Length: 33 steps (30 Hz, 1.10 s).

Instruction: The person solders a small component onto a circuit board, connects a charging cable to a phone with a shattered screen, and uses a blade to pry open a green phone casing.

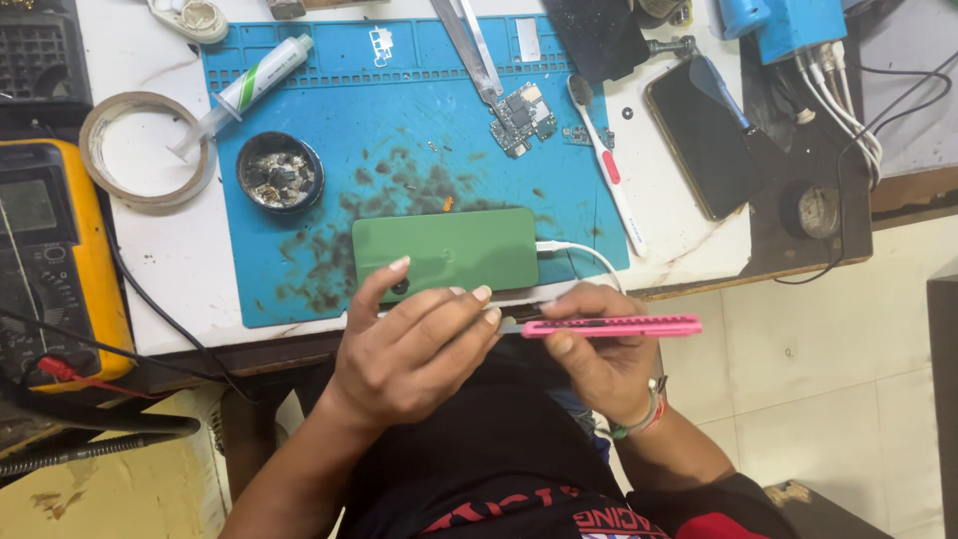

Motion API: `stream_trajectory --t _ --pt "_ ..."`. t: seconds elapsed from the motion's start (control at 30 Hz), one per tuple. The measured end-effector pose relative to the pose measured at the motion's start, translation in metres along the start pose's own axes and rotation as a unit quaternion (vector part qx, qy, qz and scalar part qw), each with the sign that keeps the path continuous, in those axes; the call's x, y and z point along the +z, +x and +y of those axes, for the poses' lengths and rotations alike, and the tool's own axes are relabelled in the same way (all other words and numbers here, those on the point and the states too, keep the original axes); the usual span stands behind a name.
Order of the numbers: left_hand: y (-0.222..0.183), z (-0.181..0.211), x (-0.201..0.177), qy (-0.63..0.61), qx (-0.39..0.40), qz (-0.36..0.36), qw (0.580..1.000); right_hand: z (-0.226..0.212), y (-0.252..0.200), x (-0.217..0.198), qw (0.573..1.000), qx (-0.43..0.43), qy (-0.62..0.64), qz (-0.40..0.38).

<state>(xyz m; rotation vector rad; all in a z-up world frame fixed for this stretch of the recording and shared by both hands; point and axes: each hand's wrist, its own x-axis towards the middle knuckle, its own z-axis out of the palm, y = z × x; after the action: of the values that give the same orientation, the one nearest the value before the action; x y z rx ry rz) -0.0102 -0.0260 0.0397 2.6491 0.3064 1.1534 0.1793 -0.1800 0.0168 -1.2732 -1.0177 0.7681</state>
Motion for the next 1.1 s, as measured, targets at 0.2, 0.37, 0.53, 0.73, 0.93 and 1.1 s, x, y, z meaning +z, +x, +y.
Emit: stream_trajectory --t 0.2,0.37,0.53,0.73,0.93,1.1 --pt "-0.007 -0.004 0.005 0.030 0.020 0.027 0.999 -0.005 -0.010 -0.007 0.997 0.055 -0.006 0.045" --pt "-0.003 -0.011 0.007 0.012 -0.059 -0.020 0.998 -0.013 0.022 -0.012 0.967 -0.033 -0.167 0.192" --pt "0.010 -0.020 0.011 0.027 -0.135 -0.123 0.983 -0.026 0.057 -0.006 0.906 -0.033 -0.403 0.120" --pt "0.011 -0.024 0.015 0.029 -0.158 -0.141 0.977 -0.025 0.065 -0.004 0.895 -0.027 -0.435 0.089" --pt "0.010 -0.024 0.016 0.043 -0.161 -0.138 0.976 -0.014 0.058 0.000 0.921 -0.082 -0.363 0.114" --pt "0.009 -0.024 0.017 0.047 -0.158 -0.134 0.977 0.003 0.052 0.008 0.951 -0.023 -0.274 0.140"
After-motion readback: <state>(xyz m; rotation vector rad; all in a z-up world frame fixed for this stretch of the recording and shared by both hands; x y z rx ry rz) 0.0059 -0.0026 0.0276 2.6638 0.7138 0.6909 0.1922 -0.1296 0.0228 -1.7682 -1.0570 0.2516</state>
